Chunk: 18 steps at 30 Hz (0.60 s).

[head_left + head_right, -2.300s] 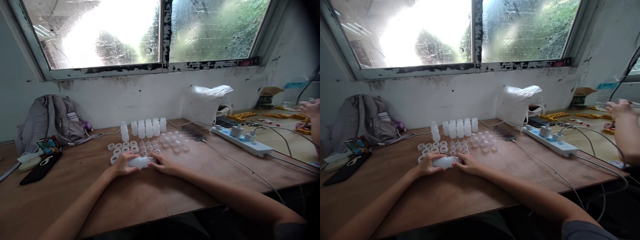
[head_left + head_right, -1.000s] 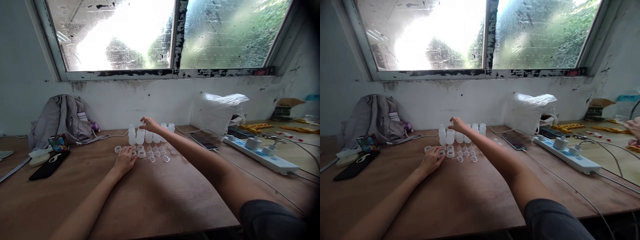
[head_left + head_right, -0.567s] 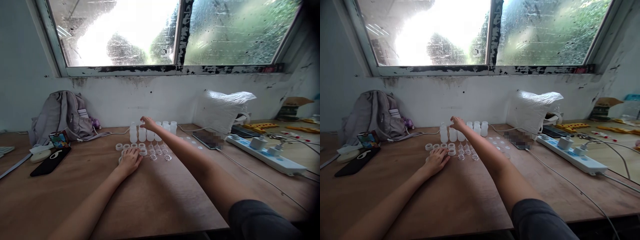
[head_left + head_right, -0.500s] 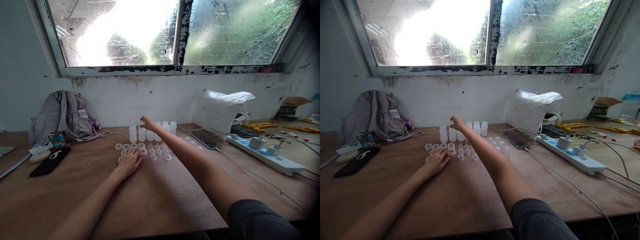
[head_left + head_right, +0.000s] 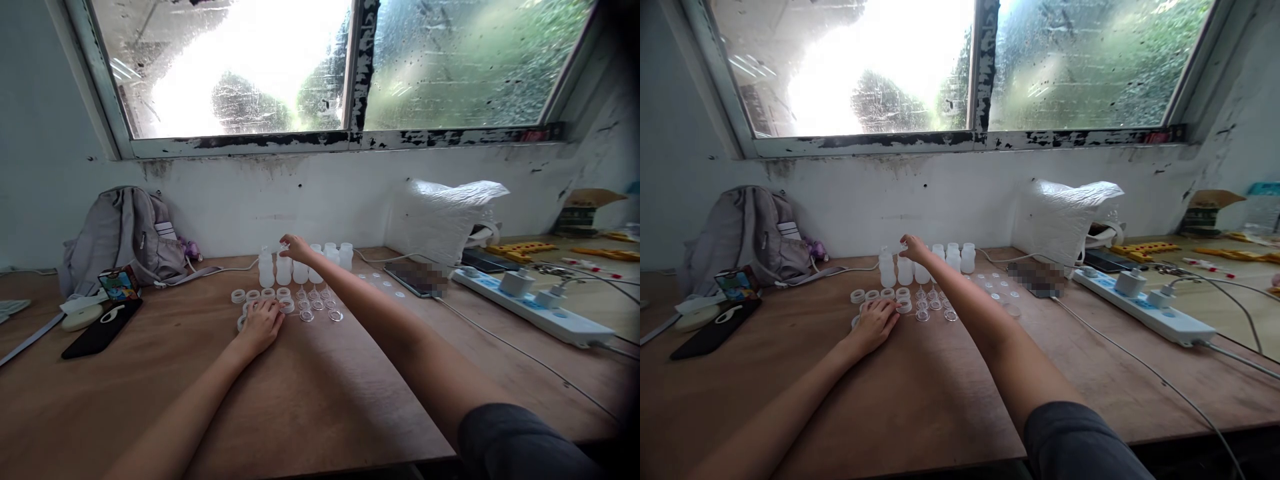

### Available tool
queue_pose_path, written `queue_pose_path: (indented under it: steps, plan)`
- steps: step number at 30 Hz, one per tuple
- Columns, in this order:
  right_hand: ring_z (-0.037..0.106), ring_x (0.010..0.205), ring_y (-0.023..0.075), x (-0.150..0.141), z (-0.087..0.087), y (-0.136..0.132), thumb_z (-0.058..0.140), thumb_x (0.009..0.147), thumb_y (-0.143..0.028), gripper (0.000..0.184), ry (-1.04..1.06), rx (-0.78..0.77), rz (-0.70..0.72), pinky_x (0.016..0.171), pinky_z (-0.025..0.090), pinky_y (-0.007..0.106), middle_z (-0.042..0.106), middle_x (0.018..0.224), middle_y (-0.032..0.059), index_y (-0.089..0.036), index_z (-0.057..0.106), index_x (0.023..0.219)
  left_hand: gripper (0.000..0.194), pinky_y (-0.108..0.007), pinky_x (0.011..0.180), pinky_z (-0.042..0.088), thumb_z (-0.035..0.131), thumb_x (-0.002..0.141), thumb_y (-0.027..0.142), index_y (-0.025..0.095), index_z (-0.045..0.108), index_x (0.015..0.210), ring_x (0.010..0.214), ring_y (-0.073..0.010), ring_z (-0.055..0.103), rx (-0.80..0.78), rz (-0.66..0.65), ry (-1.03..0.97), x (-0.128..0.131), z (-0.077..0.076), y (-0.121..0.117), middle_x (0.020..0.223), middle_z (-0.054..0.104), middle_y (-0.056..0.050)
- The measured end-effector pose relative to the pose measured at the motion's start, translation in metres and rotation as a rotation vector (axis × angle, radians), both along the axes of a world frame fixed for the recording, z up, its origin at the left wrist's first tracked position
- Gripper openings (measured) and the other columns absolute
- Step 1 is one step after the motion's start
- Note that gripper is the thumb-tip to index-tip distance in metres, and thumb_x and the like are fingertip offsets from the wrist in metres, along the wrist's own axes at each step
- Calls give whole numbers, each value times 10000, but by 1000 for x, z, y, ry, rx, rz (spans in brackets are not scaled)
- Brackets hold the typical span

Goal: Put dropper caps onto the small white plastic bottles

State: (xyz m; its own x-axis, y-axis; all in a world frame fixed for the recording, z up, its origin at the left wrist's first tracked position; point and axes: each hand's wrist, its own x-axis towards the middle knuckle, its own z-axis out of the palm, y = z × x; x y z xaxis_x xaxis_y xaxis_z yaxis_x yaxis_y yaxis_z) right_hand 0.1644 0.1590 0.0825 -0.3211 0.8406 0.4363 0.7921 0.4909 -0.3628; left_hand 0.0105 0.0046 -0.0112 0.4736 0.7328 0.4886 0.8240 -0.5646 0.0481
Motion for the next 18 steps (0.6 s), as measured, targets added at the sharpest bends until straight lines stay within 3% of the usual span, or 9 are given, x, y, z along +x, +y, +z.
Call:
queue_pose_path:
  steps: [9, 18]
  plan:
    - [521, 792, 150, 0, -1, 1, 658, 610, -238, 388, 18, 0, 33, 662, 405, 252, 570, 905, 56, -165, 527, 968, 304, -382, 809, 316, 345, 831, 312, 227, 461, 1099, 981, -223, 448, -14, 19, 19, 2, -1, -1, 1051, 524, -65]
    - [517, 771, 137, -2, -5, 0, 646, 619, -232, 381, 12, 35, 74, 679, 395, 254, 555, 936, 48, -181, 517, 974, 289, -404, 821, 299, 355, 827, 320, 244, 489, 1072, 1000, -229, 442, -12, 25, 13, 2, -1, -1, 1066, 525, -65]
